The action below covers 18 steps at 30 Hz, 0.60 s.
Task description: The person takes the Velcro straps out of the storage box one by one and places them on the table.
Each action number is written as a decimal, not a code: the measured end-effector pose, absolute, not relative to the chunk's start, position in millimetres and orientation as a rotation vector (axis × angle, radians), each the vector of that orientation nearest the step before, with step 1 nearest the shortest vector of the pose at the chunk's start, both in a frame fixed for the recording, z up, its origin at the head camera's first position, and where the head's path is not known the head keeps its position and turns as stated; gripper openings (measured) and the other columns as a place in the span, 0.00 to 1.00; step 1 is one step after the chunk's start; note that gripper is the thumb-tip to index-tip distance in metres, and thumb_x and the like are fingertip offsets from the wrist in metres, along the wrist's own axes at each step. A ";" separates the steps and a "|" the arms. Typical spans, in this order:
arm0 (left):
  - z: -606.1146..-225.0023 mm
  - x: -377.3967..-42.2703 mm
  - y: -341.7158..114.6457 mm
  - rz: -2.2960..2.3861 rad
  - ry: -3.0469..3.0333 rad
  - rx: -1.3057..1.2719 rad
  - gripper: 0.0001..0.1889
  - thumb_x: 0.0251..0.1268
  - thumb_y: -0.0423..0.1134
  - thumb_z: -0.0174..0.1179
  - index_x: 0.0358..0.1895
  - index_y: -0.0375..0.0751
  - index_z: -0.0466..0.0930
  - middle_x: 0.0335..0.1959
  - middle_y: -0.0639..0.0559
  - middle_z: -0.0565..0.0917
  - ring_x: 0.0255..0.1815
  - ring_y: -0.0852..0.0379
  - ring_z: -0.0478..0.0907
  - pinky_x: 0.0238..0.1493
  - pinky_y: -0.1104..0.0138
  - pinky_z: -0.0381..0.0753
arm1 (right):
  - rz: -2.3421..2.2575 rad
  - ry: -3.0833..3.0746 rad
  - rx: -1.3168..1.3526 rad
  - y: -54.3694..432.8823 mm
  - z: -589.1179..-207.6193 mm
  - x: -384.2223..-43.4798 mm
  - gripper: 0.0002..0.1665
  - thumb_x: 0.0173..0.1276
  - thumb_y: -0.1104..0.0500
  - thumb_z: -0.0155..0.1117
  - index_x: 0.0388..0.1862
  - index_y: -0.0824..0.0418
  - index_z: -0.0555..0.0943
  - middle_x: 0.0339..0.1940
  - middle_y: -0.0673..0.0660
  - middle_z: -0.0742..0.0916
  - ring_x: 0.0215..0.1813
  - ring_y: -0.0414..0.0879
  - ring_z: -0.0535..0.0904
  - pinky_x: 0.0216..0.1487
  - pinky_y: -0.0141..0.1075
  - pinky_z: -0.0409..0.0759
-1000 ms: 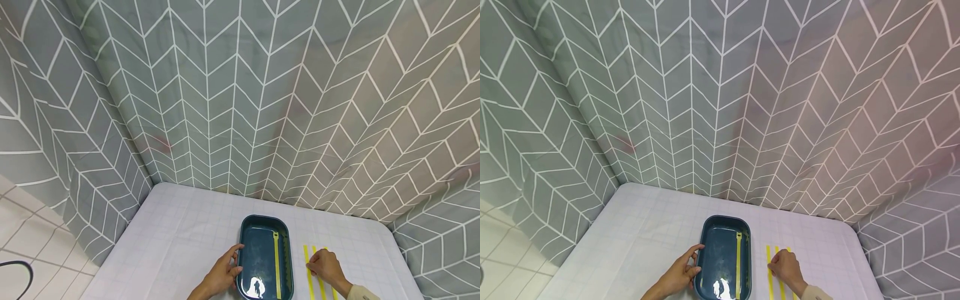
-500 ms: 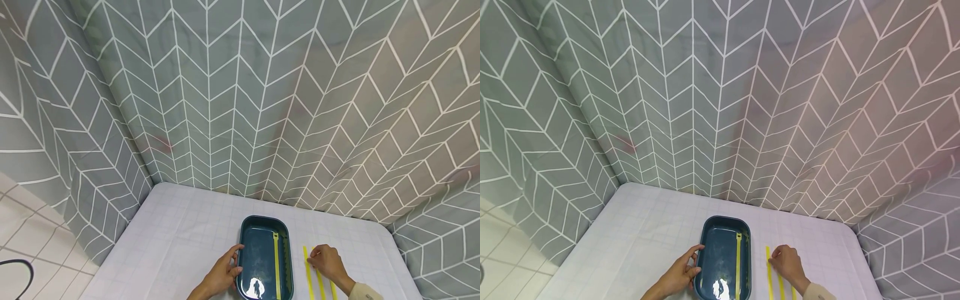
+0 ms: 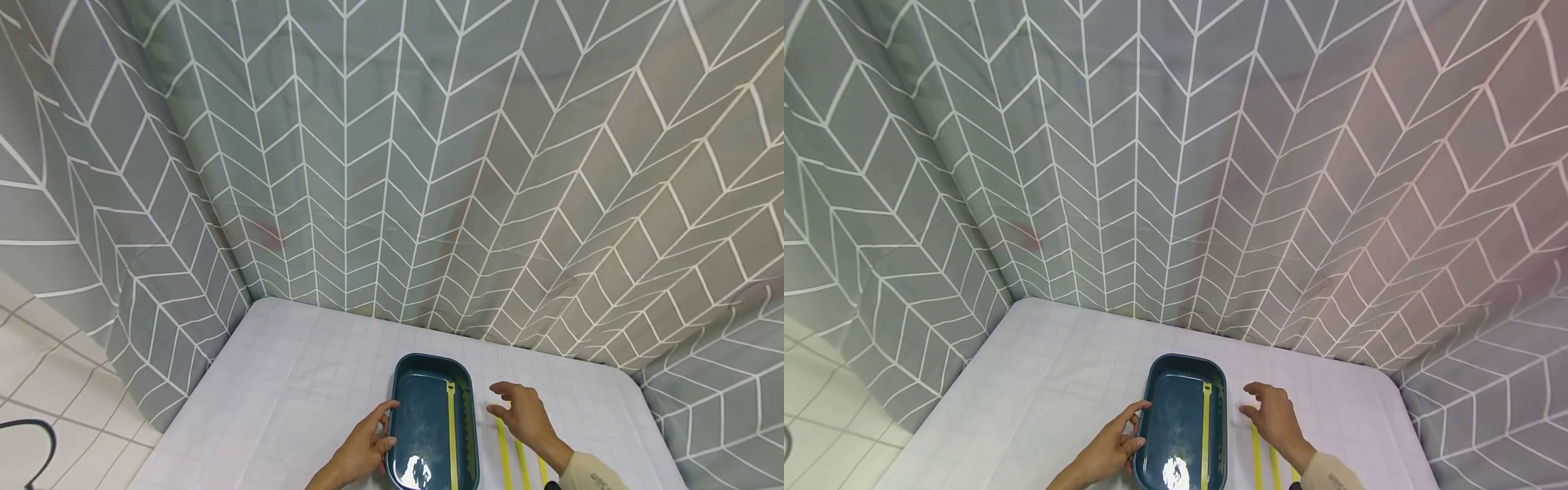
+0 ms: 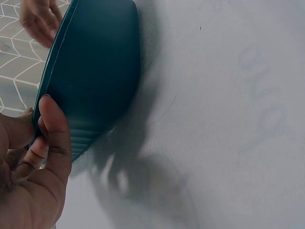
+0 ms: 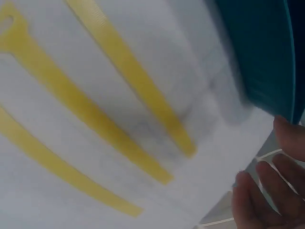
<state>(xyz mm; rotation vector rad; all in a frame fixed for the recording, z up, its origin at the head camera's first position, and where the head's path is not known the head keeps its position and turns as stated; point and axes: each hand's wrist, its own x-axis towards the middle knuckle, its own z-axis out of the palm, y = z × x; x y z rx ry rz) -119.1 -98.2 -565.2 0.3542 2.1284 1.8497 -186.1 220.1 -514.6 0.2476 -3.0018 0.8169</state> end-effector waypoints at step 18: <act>-565.4 -118.9 -98.3 1.867 2.111 0.388 0.31 0.68 0.22 0.57 0.73 0.34 0.60 0.41 0.48 0.67 0.13 0.65 0.71 0.17 0.65 0.83 | 0.599 -2.871 1.007 177.8 -512.3 -186.3 0.19 0.60 0.63 0.74 0.51 0.59 0.85 0.48 0.53 0.88 0.51 0.51 0.85 0.51 0.48 0.86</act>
